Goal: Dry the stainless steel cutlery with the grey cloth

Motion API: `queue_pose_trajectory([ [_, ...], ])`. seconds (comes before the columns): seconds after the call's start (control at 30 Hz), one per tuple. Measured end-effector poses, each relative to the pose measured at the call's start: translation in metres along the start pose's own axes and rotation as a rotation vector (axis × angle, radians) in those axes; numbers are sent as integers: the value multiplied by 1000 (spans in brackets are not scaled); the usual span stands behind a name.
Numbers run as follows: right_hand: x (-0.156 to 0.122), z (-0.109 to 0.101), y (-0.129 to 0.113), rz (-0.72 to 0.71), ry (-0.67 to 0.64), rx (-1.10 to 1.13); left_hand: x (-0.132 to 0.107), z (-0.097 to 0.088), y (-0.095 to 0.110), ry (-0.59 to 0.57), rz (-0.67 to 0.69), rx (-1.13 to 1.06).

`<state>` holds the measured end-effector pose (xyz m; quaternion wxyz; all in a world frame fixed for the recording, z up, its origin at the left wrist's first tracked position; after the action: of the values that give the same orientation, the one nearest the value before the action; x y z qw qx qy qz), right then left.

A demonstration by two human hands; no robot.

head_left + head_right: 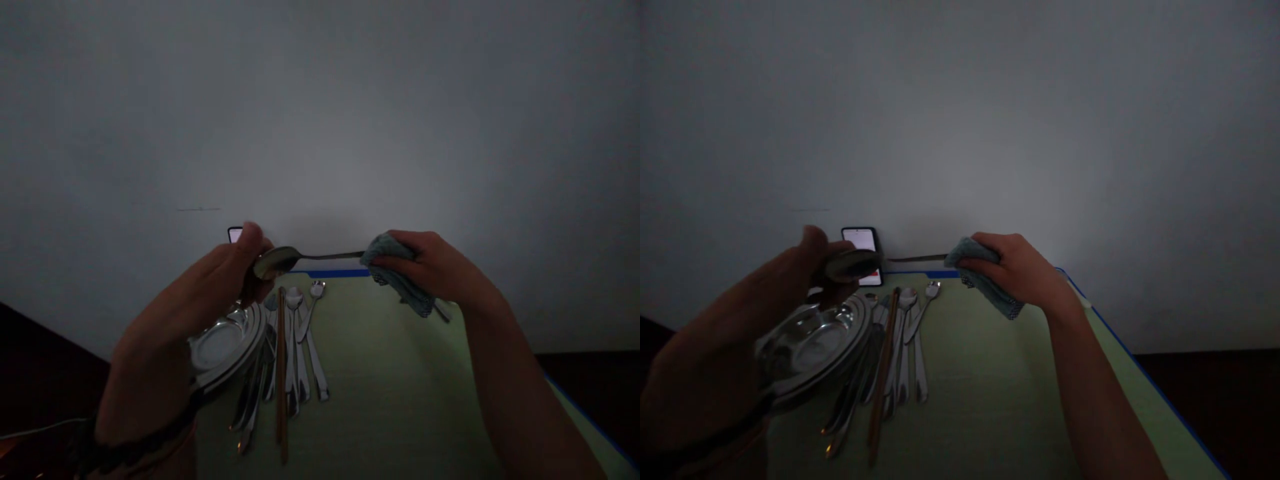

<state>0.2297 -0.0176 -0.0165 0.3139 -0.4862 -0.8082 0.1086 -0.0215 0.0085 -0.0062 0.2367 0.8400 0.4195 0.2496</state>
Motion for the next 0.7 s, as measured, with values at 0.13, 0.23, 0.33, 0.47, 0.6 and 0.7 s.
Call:
queue_pose_trajectory([
  [0.13, -3, -8, -17, -76, 175, -103, 5, 4, -3, -82, -105, -165],
  [0.23, -3, -7, -23, -82, 143, -105, 11, 5, 1, -47, -111, -233],
  [0.33, -3, -2, -22, -39, -27, -106, 13, 6, 5, -95, -43, -178],
  [0.47, -4, 4, -21, 8, -215, -26, 11, 6, 7, -135, 51, -24],
  [0.6, -4, 10, -24, 16, -317, 95, 6, 4, 13, -154, 107, 53],
  [0.7, -3, 13, -27, -4, -332, 109, 4, 5, 21, -166, 133, 68],
])
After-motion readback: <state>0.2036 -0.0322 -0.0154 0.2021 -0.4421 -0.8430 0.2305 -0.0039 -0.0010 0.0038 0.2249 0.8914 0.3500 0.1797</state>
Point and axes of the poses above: each hand's wrist, its own x-axis towards the middle knuckle, its own z-axis out of the palm, y = z × x, the point moved 3 cm from there along x, towards the middle knuckle, and after that the axes turned 4 degrees about -y, right-handed, at the moved point
